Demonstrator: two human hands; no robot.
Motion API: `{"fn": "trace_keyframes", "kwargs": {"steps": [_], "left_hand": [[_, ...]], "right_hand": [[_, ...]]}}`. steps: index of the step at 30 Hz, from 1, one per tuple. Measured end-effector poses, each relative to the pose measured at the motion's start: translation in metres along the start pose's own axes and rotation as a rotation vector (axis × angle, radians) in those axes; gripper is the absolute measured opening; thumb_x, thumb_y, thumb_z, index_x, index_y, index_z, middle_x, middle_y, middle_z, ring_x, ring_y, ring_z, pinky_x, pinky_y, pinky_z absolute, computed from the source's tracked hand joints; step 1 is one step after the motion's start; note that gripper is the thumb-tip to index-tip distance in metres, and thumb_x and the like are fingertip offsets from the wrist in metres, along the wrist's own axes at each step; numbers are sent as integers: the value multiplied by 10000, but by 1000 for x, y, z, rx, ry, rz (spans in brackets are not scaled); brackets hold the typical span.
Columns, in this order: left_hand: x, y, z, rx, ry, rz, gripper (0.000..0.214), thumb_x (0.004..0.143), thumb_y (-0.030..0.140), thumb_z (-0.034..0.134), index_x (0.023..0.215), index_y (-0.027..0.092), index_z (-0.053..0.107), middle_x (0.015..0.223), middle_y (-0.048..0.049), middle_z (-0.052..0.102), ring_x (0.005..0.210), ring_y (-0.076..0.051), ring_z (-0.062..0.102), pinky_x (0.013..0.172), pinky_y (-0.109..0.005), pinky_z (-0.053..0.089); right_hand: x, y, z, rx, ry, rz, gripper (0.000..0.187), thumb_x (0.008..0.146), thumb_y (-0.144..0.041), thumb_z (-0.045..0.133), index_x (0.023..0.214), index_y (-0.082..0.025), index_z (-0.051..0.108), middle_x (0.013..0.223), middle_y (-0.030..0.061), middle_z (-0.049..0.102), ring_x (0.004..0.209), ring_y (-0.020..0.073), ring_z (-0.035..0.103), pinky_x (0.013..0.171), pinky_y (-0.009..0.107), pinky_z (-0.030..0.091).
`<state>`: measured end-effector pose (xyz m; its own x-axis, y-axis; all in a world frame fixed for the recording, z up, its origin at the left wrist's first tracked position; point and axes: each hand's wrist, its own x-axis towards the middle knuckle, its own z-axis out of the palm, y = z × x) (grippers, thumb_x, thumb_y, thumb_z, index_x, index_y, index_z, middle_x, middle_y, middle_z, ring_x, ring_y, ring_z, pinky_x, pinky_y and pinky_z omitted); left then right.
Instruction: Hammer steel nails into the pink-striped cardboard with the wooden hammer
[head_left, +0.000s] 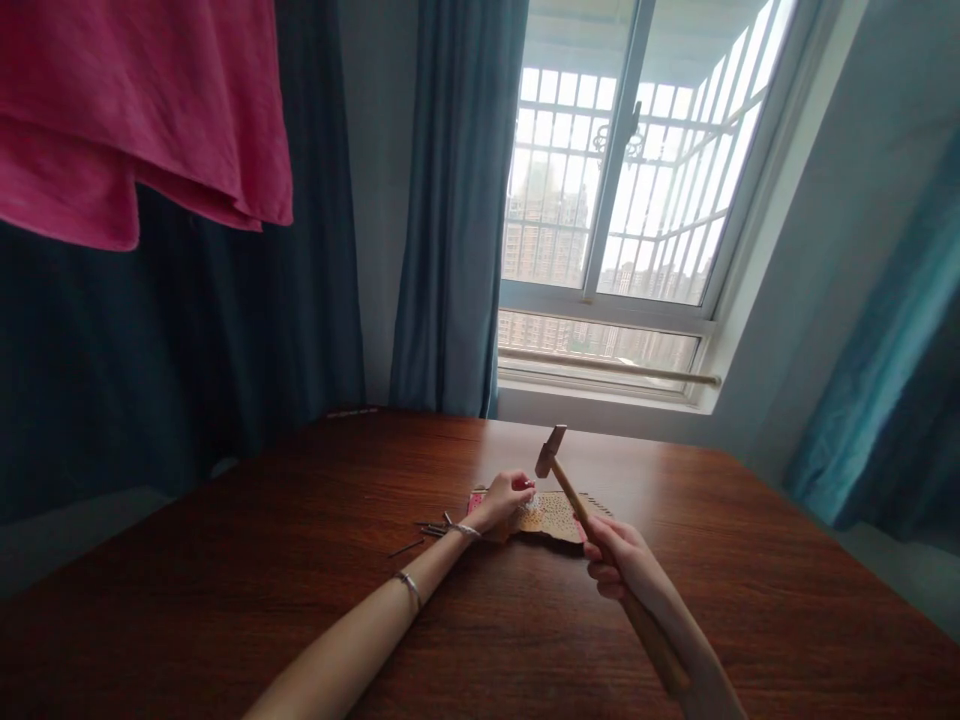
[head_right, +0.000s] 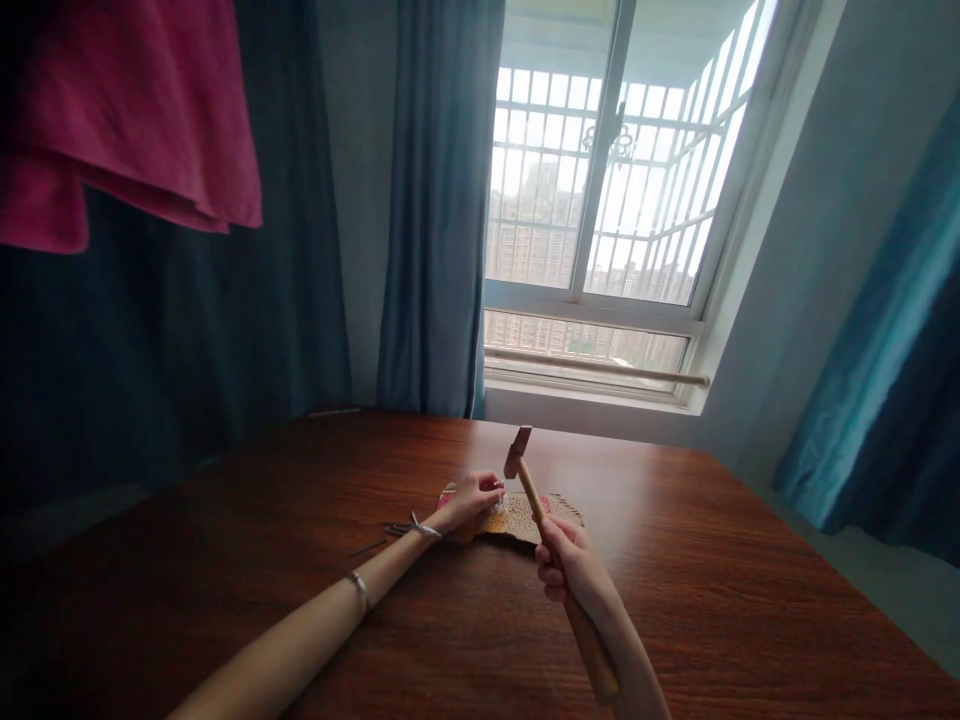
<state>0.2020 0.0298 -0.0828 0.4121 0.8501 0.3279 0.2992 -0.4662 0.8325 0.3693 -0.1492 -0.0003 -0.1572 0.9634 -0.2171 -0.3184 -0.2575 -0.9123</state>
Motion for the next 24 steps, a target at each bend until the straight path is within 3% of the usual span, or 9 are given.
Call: {"fn": "trace_keyframes", "kwargs": {"steps": [12,24], "left_hand": [[-3,7,-3,18,-13,7,212,691,340,573,718,134,613,653,-6,597,636,-136,529,570,-211,371],[-5,16,-4,73,-7,-17,219,696,340,558,721,127,603,650,6,581,640,-121,518,583,-202,366]], "right_hand": [[1,5,6,-99,33,-4,442,617,-527,645,848,-207,445,505,-92,440,293,6,297,280,129,165],[-1,5,11,-97,43,-14,532,619,-542,638,987,-209,447,508,-97,428,299,7,296,285,131,169]]}}
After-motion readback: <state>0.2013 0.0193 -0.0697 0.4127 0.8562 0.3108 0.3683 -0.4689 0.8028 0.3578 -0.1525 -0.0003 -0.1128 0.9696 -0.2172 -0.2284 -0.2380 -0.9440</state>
